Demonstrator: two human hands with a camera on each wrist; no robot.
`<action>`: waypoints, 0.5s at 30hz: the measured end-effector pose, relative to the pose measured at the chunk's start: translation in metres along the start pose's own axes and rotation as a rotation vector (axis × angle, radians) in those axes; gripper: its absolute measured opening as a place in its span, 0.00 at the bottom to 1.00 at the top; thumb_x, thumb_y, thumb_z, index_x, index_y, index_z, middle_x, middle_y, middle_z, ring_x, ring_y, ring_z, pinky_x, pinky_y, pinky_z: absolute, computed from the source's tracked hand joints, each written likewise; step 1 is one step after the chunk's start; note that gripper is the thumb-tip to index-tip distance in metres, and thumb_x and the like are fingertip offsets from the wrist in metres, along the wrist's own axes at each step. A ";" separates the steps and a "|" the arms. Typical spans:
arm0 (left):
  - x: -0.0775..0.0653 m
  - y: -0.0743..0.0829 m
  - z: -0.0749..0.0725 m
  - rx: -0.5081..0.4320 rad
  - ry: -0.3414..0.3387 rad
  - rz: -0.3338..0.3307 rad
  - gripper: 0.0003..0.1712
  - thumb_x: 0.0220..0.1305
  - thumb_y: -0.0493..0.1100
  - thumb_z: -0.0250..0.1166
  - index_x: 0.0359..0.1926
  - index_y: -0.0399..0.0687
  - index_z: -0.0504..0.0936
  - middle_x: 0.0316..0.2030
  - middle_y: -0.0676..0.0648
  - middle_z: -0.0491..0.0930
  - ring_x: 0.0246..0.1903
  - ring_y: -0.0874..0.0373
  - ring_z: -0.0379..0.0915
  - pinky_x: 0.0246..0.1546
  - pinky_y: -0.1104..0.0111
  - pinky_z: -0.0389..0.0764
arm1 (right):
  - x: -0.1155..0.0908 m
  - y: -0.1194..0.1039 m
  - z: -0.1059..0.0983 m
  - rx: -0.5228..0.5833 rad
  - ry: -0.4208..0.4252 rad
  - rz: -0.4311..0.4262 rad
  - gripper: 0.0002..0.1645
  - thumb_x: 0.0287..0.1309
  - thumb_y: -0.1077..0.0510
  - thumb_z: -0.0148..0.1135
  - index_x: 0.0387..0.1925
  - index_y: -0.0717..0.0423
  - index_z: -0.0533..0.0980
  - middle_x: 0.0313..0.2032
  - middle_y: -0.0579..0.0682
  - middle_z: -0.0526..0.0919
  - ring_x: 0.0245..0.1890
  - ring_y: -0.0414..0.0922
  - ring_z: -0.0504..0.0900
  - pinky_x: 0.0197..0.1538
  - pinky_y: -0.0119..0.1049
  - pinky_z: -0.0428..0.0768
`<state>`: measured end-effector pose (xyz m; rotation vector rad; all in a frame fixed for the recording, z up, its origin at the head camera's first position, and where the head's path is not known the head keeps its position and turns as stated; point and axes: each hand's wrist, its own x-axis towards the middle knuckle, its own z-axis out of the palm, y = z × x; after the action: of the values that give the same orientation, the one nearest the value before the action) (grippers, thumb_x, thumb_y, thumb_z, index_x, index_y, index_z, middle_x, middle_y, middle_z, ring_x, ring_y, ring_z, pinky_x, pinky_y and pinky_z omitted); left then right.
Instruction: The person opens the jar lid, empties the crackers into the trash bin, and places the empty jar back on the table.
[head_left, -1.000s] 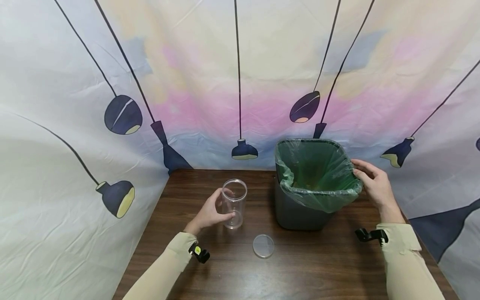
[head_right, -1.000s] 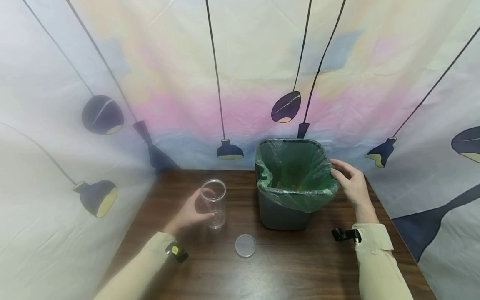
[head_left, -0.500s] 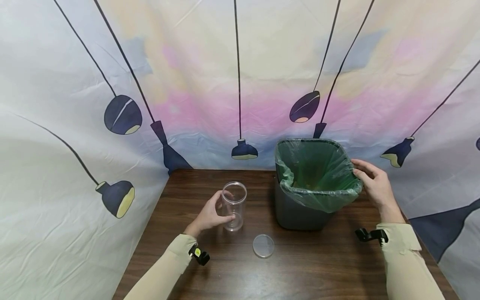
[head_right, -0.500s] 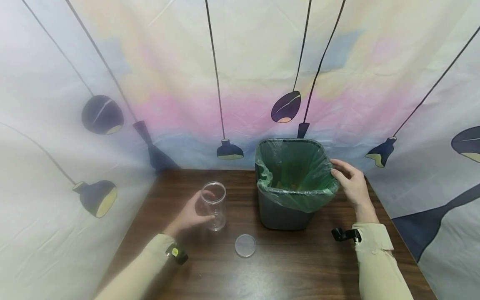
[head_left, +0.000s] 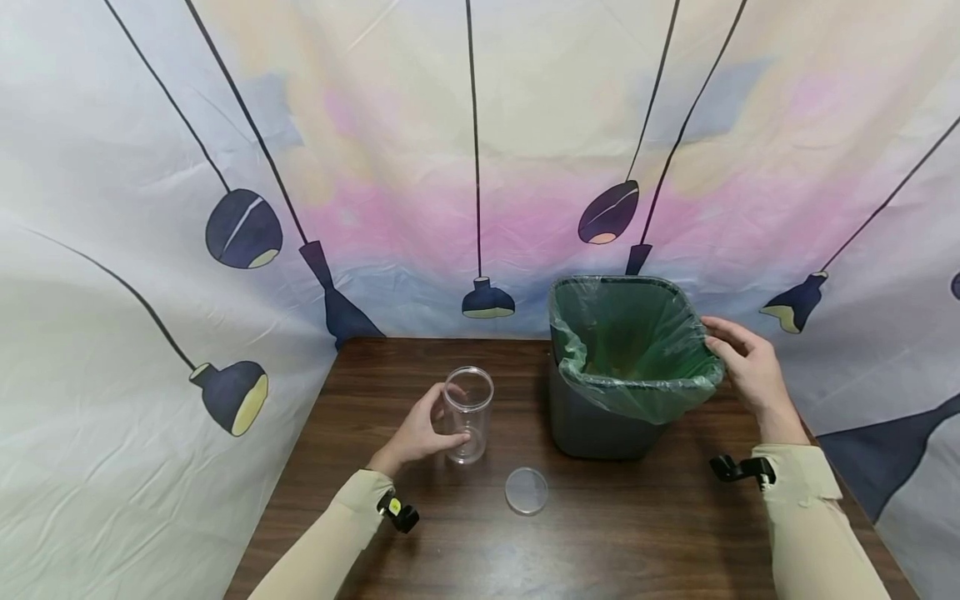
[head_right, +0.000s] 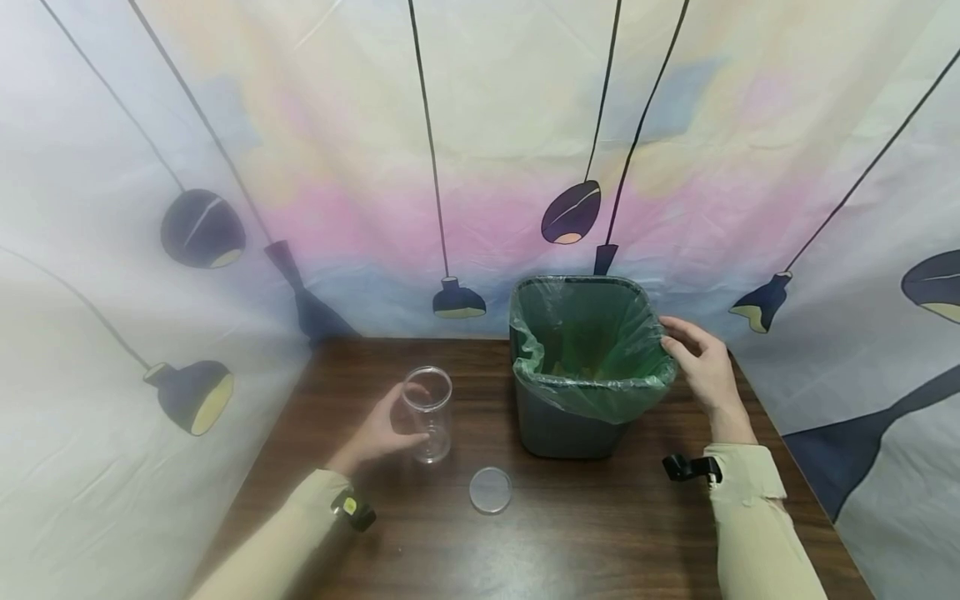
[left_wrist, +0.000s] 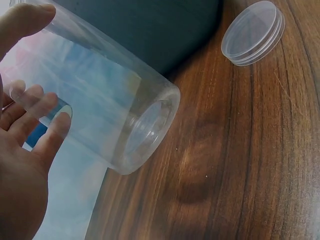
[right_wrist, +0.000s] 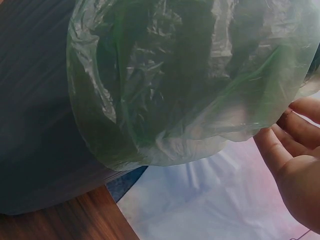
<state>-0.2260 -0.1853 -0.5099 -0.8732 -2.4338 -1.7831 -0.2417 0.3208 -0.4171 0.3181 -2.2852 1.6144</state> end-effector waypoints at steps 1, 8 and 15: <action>0.000 0.004 0.000 -0.008 -0.004 -0.004 0.41 0.45 0.31 0.77 0.58 0.24 0.65 0.54 0.26 0.71 0.56 0.32 0.69 0.60 0.75 0.69 | 0.000 0.000 0.000 -0.002 -0.002 -0.002 0.24 0.70 0.58 0.53 0.62 0.67 0.70 0.45 0.29 0.79 0.21 0.37 0.69 0.18 0.41 0.62; -0.003 0.018 0.000 0.013 -0.012 -0.016 0.40 0.46 0.32 0.77 0.58 0.24 0.65 0.54 0.25 0.71 0.55 0.46 0.72 0.60 0.71 0.71 | 0.001 0.001 0.000 -0.003 -0.002 -0.006 0.24 0.70 0.59 0.53 0.63 0.66 0.70 0.46 0.29 0.79 0.22 0.34 0.70 0.18 0.39 0.63; -0.006 0.015 0.001 0.025 0.001 -0.010 0.40 0.46 0.34 0.77 0.57 0.26 0.67 0.54 0.26 0.71 0.55 0.35 0.71 0.60 0.59 0.74 | 0.000 0.005 0.000 0.021 -0.012 -0.026 0.24 0.69 0.62 0.54 0.63 0.67 0.70 0.47 0.31 0.79 0.38 0.31 0.74 0.27 0.33 0.65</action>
<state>-0.2145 -0.1842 -0.4989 -0.8597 -2.4589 -1.7513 -0.2438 0.3224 -0.4211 0.3621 -2.2643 1.6287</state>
